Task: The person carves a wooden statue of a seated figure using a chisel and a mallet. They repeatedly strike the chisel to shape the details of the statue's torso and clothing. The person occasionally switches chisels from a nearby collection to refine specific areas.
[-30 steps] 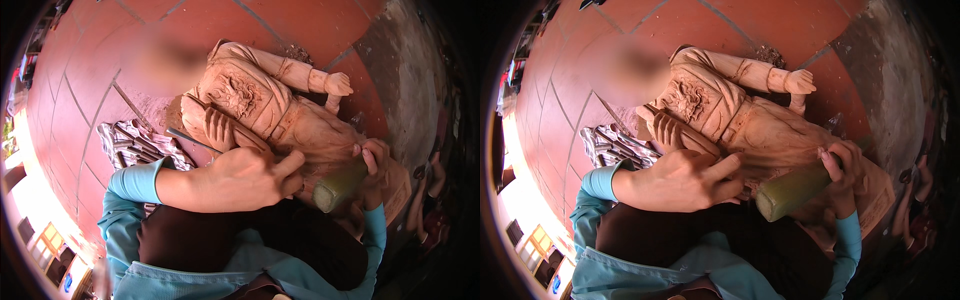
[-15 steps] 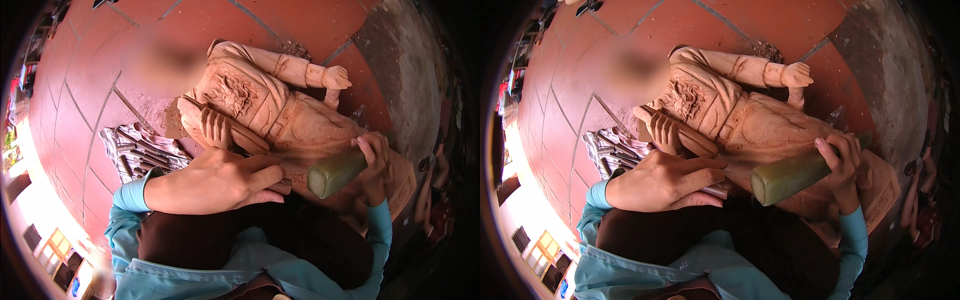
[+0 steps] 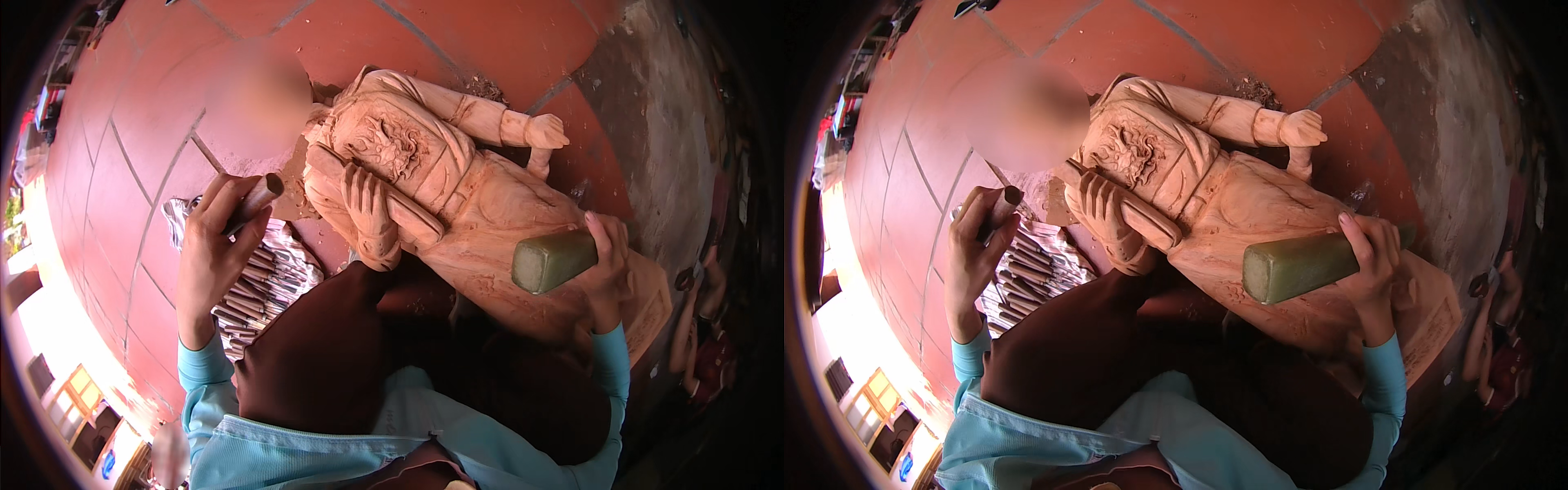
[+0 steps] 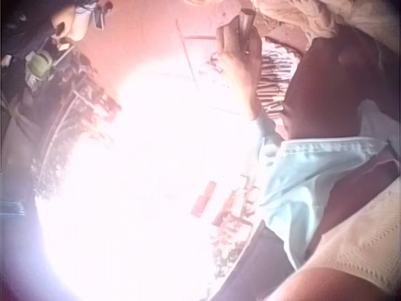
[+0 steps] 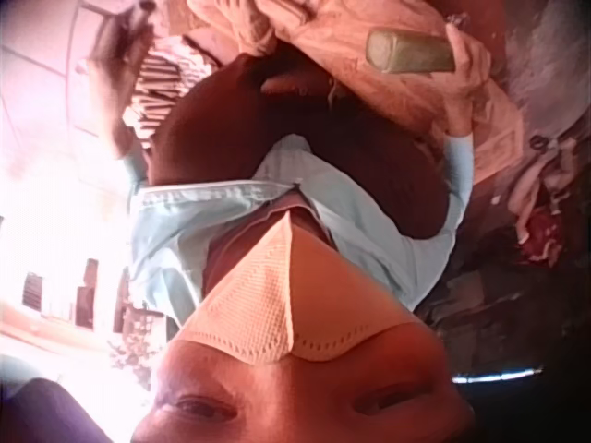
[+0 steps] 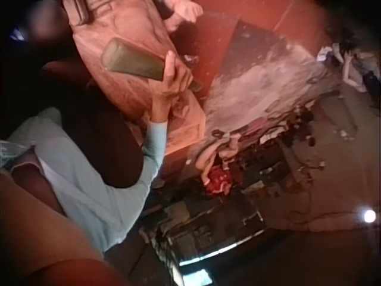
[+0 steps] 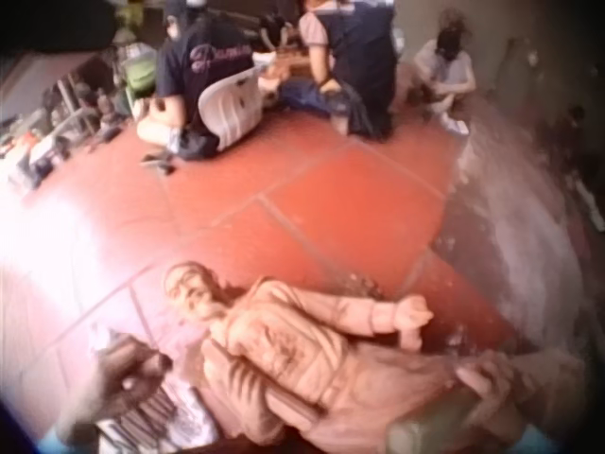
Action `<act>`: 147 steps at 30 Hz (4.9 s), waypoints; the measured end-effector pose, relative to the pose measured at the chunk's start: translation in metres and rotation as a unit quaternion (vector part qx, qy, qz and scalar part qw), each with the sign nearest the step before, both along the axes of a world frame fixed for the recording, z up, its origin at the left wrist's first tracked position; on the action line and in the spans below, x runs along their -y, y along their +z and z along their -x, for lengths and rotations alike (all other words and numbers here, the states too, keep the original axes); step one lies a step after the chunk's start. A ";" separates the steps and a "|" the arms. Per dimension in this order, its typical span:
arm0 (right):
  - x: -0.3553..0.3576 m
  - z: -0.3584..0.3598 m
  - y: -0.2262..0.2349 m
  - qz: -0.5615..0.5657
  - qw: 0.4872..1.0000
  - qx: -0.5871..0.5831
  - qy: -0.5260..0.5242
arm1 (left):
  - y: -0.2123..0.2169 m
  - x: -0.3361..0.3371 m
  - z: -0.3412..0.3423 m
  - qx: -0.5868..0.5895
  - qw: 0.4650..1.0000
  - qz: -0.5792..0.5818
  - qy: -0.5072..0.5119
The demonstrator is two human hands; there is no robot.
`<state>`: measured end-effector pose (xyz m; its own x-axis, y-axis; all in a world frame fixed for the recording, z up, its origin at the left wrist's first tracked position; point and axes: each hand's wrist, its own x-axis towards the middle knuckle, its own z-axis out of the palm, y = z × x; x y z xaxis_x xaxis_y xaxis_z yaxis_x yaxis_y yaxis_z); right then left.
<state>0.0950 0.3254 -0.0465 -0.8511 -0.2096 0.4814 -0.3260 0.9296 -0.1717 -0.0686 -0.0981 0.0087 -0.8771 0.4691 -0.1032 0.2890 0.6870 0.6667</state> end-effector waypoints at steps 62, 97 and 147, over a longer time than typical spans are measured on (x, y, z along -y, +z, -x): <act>-0.022 -0.005 -0.015 -0.024 0.997 0.021 -0.077 | -0.283 0.251 -0.273 0.239 0.814 0.061 0.526; 0.001 -0.007 0.001 -0.006 0.991 0.046 -0.122 | 0.060 -0.083 -0.007 -0.156 0.905 -0.386 0.089; -0.036 0.094 0.075 0.421 0.801 0.340 -0.256 | -0.037 -0.275 0.019 -0.203 0.935 -0.261 0.128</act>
<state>0.0010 0.3610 0.0289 -0.8469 0.4059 -0.3435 0.4966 0.3729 -0.7838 -0.0875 0.1765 -0.0282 -0.8847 0.1310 0.4474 0.4616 0.3798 0.8017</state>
